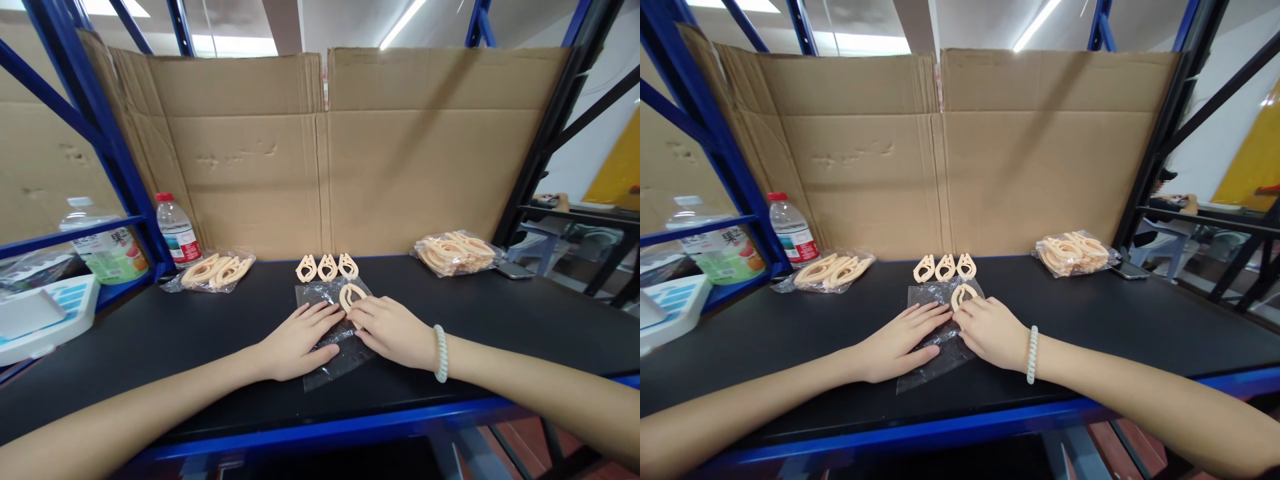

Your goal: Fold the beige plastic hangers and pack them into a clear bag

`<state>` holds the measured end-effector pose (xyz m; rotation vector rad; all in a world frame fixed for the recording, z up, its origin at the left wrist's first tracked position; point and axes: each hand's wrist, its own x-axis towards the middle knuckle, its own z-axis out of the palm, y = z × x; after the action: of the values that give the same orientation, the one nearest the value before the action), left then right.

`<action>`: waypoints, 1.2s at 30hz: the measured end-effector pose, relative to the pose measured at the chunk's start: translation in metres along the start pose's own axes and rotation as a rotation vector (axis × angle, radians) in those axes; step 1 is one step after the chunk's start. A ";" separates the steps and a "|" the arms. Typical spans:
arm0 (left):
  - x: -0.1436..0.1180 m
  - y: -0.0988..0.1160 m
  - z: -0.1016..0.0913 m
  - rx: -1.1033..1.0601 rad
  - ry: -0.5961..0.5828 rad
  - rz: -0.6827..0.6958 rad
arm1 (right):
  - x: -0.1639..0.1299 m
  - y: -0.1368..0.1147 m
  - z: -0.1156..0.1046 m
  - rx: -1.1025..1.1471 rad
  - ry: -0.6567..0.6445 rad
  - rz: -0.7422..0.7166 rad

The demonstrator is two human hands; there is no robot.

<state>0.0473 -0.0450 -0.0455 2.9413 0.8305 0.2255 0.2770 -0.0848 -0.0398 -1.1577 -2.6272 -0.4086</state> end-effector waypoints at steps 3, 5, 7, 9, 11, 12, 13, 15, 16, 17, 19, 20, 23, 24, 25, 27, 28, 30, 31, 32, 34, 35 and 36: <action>0.000 0.001 -0.001 -0.008 0.005 0.006 | 0.002 0.000 0.003 -0.067 -0.001 0.013; 0.000 0.001 -0.001 -0.013 0.018 0.017 | 0.005 0.000 0.005 -0.079 0.004 0.011; 0.000 0.001 0.000 -0.015 0.030 0.026 | 0.007 0.001 0.006 -0.076 0.015 0.008; 0.000 0.000 0.000 -0.017 0.038 0.030 | 0.009 0.002 0.008 -0.073 0.025 0.005; 0.000 0.000 0.000 -0.019 0.038 0.034 | 0.010 0.002 0.009 -0.074 0.030 0.007; 0.000 0.000 0.000 -0.017 0.033 0.033 | 0.010 0.002 0.010 -0.073 0.029 0.014; 0.000 0.000 0.000 -0.013 0.025 0.030 | 0.011 0.002 0.010 -0.071 0.025 0.024; 0.000 0.000 0.000 -0.004 0.012 0.023 | 0.010 0.001 0.009 -0.061 0.013 0.045; 0.000 0.000 0.000 -0.003 0.011 0.021 | 0.010 0.002 0.007 -0.050 0.008 0.052; 0.000 0.001 0.000 -0.006 0.017 0.021 | 0.010 0.003 0.003 -0.026 0.005 0.057; 0.000 0.002 -0.001 -0.028 0.048 0.032 | 0.010 0.010 -0.008 0.094 0.002 0.018; 0.000 0.002 -0.002 -0.047 0.072 0.043 | 0.011 0.016 -0.015 0.192 -0.006 -0.027; -0.001 0.003 -0.003 -0.117 0.146 0.076 | 0.021 0.046 -0.031 0.513 -0.040 -0.194; -0.001 0.004 -0.003 -0.139 0.164 0.082 | 0.027 0.058 -0.033 0.555 -0.016 -0.166; 0.000 0.004 -0.003 -0.157 0.179 0.085 | 0.034 0.072 -0.031 0.534 0.033 -0.117; 0.000 0.004 -0.003 -0.183 0.201 0.087 | 0.052 0.098 -0.020 0.309 0.086 -0.059; 0.000 0.004 -0.002 -0.191 0.210 0.088 | 0.061 0.110 -0.011 0.173 0.033 -0.069; 0.000 0.004 -0.002 -0.197 0.224 0.089 | 0.080 0.129 0.010 -0.073 -0.146 -0.081; 0.000 0.004 -0.002 -0.196 0.229 0.088 | 0.089 0.136 0.020 -0.108 -0.181 -0.080; 0.000 0.004 -0.002 -0.195 0.231 0.089 | 0.096 0.141 0.030 -0.135 -0.209 -0.076; 0.000 0.005 -0.002 -0.193 0.234 0.088 | 0.106 0.148 0.044 -0.154 -0.240 -0.054; -0.001 0.005 -0.001 -0.192 0.237 0.090 | 0.108 0.150 0.049 -0.162 -0.252 -0.039; -0.001 0.004 -0.001 -0.190 0.242 0.092 | 0.108 0.153 0.051 -0.169 -0.263 -0.021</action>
<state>0.0488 -0.0491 -0.0437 2.8100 0.6561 0.6394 0.3147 0.1048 -0.0286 -1.3185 -2.8782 -0.5241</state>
